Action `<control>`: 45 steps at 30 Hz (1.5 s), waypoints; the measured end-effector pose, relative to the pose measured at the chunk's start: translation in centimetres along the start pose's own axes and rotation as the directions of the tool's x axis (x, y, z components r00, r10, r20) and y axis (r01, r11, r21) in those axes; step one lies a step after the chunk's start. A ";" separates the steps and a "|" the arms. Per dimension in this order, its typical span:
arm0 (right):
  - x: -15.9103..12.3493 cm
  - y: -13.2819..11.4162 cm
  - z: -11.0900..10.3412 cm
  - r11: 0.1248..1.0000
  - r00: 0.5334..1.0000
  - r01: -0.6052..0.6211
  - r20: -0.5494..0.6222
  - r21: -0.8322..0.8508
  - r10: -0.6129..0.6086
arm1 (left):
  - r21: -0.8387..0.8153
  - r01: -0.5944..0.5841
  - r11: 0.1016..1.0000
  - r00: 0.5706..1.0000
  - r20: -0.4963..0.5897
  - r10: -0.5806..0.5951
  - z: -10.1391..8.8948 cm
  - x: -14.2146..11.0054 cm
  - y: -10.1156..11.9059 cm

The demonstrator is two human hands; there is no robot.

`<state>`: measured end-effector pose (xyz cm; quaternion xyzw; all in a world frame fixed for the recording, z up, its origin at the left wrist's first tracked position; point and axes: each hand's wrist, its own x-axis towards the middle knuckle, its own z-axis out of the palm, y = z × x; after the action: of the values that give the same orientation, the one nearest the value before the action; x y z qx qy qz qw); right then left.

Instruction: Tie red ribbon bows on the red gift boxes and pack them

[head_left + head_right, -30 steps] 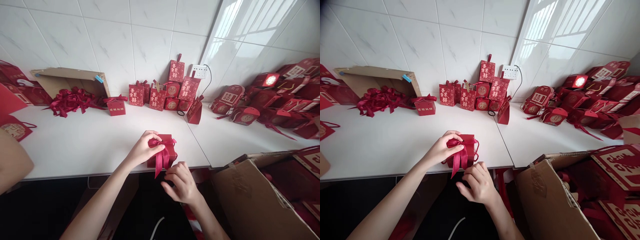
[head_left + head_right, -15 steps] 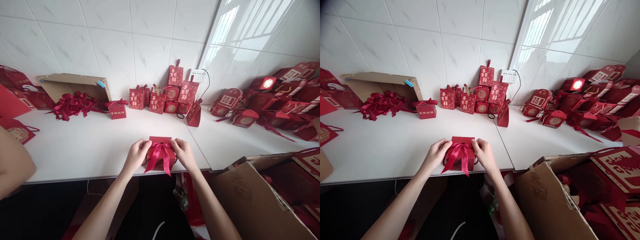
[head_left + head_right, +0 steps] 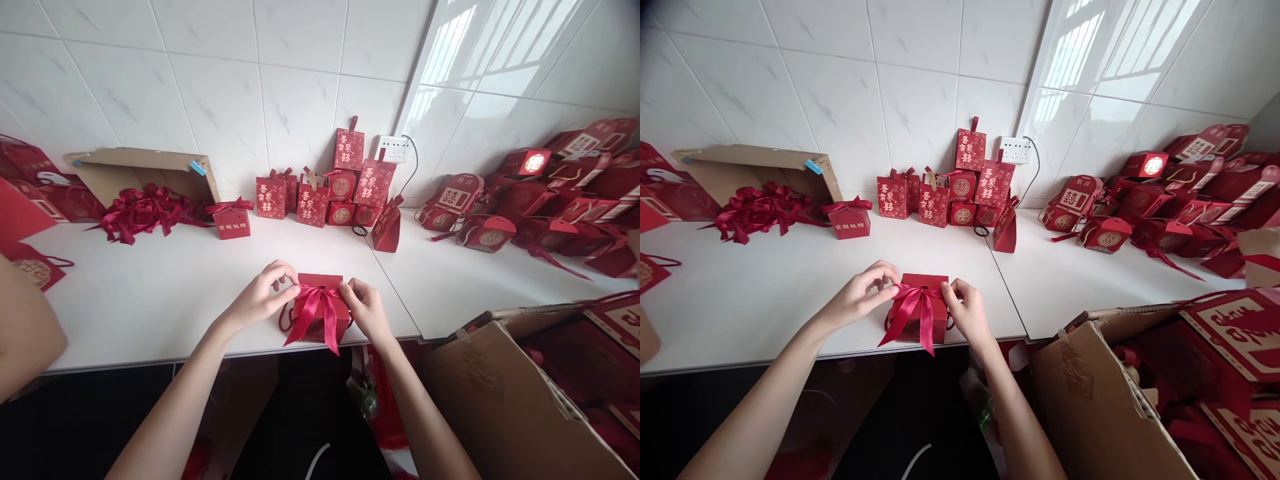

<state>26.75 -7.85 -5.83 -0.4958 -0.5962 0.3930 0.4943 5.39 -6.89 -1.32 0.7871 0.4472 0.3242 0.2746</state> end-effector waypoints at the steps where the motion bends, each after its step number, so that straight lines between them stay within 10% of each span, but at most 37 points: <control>1: 0.0 0.0 0.0 1.000 1.000 0.000 0.001 0.002 0.000 | 0.009 -0.007 1.000 1.000 0.015 0.007 -0.1 0.1 0.1; 10: 0.0 0.2 -0.1 0.999 1.000 0.017 0.001 -0.027 -0.017 | 0.102 -0.050 0.994 0.992 0.122 0.037 -0.8 0.1 0.5; 18: -0.1 0.3 0.1 0.999 1.000 0.021 -0.005 -0.028 -0.021 | -0.196 -0.030 0.980 0.991 0.121 0.054 0.3 0.7 1.7; 24: 0.0 0.3 0.0 0.999 0.999 0.031 -0.010 -0.032 -0.031 | -0.464 0.210 0.861 0.971 0.203 -0.127 1.0 1.2 1.7; 45: -0.1 0.3 0.2 1.000 1.000 0.012 -0.014 0.020 -0.011 | -0.623 0.336 0.706 0.941 0.257 -0.222 1.7 1.0 2.1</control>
<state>26.65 -7.84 -6.20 -0.4899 -0.5917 0.3928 0.5056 8.21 -7.16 -0.61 0.5860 0.3943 0.3500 0.6153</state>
